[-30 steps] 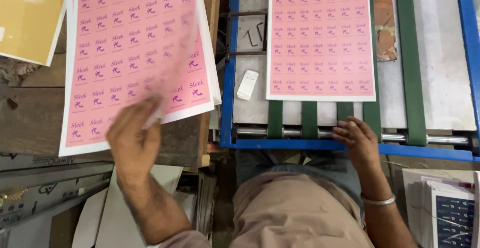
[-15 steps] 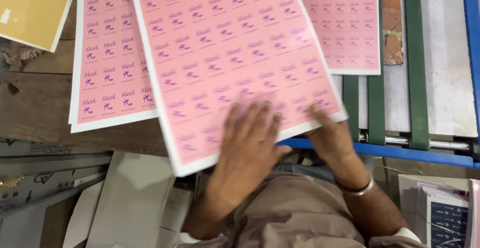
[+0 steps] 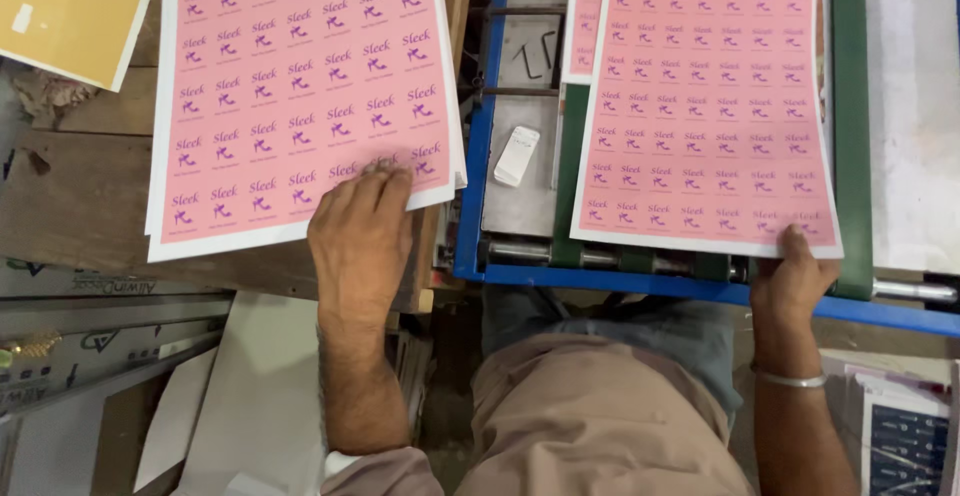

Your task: The person repeatedly picks up a sheet of pink paper with purple text from a stack on the left and places it onto a blue machine with rollers on the right. The person continues this repetitive action throughout the video.

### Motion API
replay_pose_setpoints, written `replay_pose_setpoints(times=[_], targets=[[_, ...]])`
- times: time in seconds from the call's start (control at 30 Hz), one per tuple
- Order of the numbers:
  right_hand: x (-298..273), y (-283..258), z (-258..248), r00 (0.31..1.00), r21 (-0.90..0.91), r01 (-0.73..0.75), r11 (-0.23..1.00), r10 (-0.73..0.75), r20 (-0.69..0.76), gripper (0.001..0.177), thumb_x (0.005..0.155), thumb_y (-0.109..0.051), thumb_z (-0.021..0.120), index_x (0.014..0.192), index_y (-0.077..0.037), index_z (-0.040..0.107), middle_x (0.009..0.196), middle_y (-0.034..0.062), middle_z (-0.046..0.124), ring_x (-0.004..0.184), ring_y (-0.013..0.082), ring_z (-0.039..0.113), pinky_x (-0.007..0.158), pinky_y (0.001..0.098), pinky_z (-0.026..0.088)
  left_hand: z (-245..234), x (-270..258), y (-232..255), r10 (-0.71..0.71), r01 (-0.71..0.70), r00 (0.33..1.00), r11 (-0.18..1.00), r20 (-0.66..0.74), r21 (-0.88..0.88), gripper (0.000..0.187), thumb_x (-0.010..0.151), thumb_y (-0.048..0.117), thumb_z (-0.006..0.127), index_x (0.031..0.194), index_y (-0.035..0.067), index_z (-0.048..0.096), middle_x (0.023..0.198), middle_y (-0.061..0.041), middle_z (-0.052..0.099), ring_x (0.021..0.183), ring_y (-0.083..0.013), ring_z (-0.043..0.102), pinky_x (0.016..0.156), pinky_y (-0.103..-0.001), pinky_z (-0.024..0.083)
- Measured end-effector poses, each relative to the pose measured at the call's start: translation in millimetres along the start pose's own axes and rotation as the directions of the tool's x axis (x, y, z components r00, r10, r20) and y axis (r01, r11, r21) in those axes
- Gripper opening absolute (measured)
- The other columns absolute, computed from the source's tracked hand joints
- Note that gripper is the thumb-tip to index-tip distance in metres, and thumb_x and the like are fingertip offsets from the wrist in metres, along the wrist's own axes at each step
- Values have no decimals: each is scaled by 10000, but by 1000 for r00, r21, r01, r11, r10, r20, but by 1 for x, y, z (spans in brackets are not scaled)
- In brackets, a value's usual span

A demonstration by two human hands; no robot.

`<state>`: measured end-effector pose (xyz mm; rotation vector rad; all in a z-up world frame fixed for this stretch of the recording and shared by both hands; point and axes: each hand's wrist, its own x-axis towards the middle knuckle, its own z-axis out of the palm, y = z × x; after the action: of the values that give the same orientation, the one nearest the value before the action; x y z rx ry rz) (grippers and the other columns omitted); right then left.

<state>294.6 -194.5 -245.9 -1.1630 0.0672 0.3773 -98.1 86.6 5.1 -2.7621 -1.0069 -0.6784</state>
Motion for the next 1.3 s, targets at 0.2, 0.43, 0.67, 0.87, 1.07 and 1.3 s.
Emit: replay_pose_setpoints(times=[0.2, 0.43, 0.67, 0.87, 1.07, 1.3], targets=[[-66, 19, -61, 999, -120, -21, 993, 25, 37, 347, 1019, 4, 610, 1362, 1, 562, 1214, 96, 659, 1043, 192, 692, 842, 332, 618, 6, -8, -1, -6, 14, 994, 997, -111, 79, 414, 794, 136, 805, 1185, 33, 717, 1165, -128, 730, 1111, -294, 688, 977, -423, 542], [-112, 31, -88, 999, -170, -24, 985, 31, 36, 226, 1029, -78, 672, 1218, 45, 647, 1105, 62, 693, 934, 123, 666, 797, 271, 569, 16, -11, -2, -70, 83, 987, 993, -146, 88, 288, 882, 71, 820, 1159, 79, 744, 1134, -61, 744, 1085, -242, 703, 921, -403, 555], [-86, 34, -56, 979, -302, 169, 938, -125, 159, 246, 1083, -106, 681, 1228, 89, 642, 1115, 74, 667, 951, 111, 597, 817, 257, 497, 17, -11, 0, -85, 97, 981, 993, -175, 61, 359, 781, 28, 807, 1129, 88, 744, 1105, -64, 737, 1032, -274, 689, 894, -420, 542], [-48, 43, -23, 979, -245, 177, 953, -145, 143, 270, 1063, -98, 676, 1237, 103, 626, 1190, 113, 680, 1031, 140, 631, 900, 265, 524, 17, -10, 0, -94, 102, 979, 994, -180, 40, 375, 762, 15, 799, 1124, 86, 736, 1111, -65, 732, 1031, -282, 677, 895, -430, 526], [-21, 40, -14, 979, -167, -111, 980, 137, 154, 343, 1057, -180, 645, 1308, 42, 573, 1195, 133, 660, 1013, 224, 680, 826, 383, 611, 18, -13, 2, -102, 109, 982, 993, -160, 35, 410, 741, -8, 786, 1137, 79, 727, 1108, -62, 728, 1015, -276, 669, 900, -425, 522], [-28, 33, -40, 937, -187, -212, 959, 254, 238, 360, 1101, -203, 564, 1349, 49, 499, 1205, 210, 645, 1082, 349, 697, 898, 455, 618, 14, -12, 1, -122, 125, 984, 992, -128, 18, 464, 716, 1, 788, 1168, 85, 729, 1120, -64, 719, 1024, -282, 663, 906, -434, 514]])
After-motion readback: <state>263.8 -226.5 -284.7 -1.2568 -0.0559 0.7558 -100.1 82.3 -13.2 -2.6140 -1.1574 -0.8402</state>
